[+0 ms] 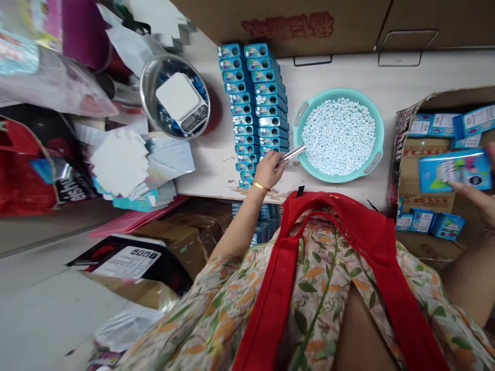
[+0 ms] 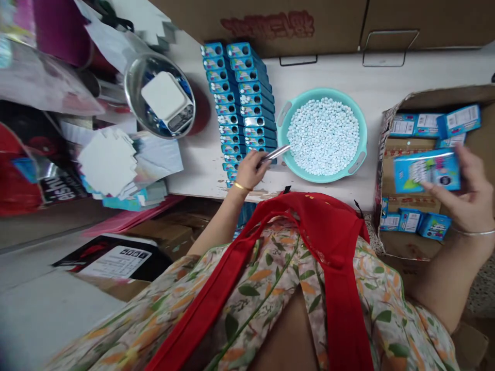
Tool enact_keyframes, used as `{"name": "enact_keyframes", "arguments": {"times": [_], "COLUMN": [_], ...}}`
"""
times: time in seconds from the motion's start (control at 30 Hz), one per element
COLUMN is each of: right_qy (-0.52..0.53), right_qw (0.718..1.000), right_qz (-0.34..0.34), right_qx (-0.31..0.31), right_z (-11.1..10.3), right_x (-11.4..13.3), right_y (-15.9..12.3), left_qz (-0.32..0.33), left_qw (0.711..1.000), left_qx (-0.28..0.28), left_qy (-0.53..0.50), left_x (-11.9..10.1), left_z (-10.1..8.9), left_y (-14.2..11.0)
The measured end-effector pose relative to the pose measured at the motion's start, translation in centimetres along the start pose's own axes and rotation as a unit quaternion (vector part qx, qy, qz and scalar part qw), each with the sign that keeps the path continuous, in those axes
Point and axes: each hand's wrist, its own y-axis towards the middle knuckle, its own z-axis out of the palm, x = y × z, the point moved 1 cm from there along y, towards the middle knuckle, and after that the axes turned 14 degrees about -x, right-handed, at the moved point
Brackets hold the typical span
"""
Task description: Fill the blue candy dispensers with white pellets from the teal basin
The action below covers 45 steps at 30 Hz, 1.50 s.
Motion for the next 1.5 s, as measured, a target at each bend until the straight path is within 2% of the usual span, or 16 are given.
{"name": "enact_keyframes", "arguments": {"times": [0.03,0.1,0.17,0.23,0.3,0.37,0.43,0.53,0.6,0.67,0.77,0.9,1.03,1.13,1.27,1.5], "right_qy": [0.029,0.124,0.198,0.248,0.286,0.31,0.318,0.282,0.228,0.165,0.073,-0.029,-0.094,-0.105,-0.115,-0.09], "right_qw": [0.993,0.947,0.905,0.897,0.895,0.88,0.872,0.916,0.958,0.983,0.996,0.995,0.982,0.972,0.965,0.967], "right_qz": [0.002,0.026,0.041,0.078,0.151,0.227,0.263,0.23,0.159,0.081,-0.002,-0.079,-0.161,-0.209,-0.232,-0.224], "right_qx": [0.113,0.294,0.375,0.357,0.308,0.281,0.262,0.17,0.073,-0.004,-0.054,-0.056,-0.017,0.011,0.049,0.075], "right_z": [1.2,4.1,7.2,9.6,11.1,11.6,11.9,12.9,14.0,15.1,16.1,16.8,18.3,19.7,21.1,22.9], "right_x": [2.2,5.8,8.1,9.2,9.3,8.8,7.8,5.1,2.5,-0.1,-3.1,-4.6,-3.9,-2.8,-1.9,-2.8], "right_y": [-1.1,-3.1,-4.8,-6.3,-7.8,-9.3,-10.5,-10.8,-10.2,-9.3,-8.2,-7.4,-6.8,-6.5,-6.4,-7.3], "left_qz": [0.04,0.099,0.118,0.112,0.111,0.132,0.156,0.159,0.141,0.123,0.113,0.165,0.231,0.269,0.288,0.297], "left_qw": [0.999,0.994,0.992,0.989,0.985,0.98,0.974,0.966,0.964,0.962,0.956,0.945,0.942,0.936,0.937,0.947], "left_qx": [0.02,0.049,0.05,0.052,0.071,0.106,0.145,0.202,0.227,0.233,0.214,0.182,0.161,0.178,0.188,0.123], "left_qy": [-0.017,-0.019,0.023,0.079,0.11,0.105,0.081,0.033,-0.014,-0.076,-0.167,-0.217,-0.183,-0.142,-0.057,-0.002], "left_x": [-1.2,-3.5,-5.6,-7.5,-9.3,-10.9,-12.3,-13.5,-13.5,-13.0,-11.3,-9.8,-11.1,-13.2,-15.6,-20.1], "left_z": [0.9,3.1,5.7,8.2,10.4,12.0,13.0,13.8,14.0,13.9,12.4,7.0,0.0,-3.6,-5.2,-6.3], "left_y": [1.4,4.9,8.5,11.3,12.6,12.3,11.0,8.9,8.1,7.9,8.2,8.9,9.8,10.5,11.0,8.6]}}
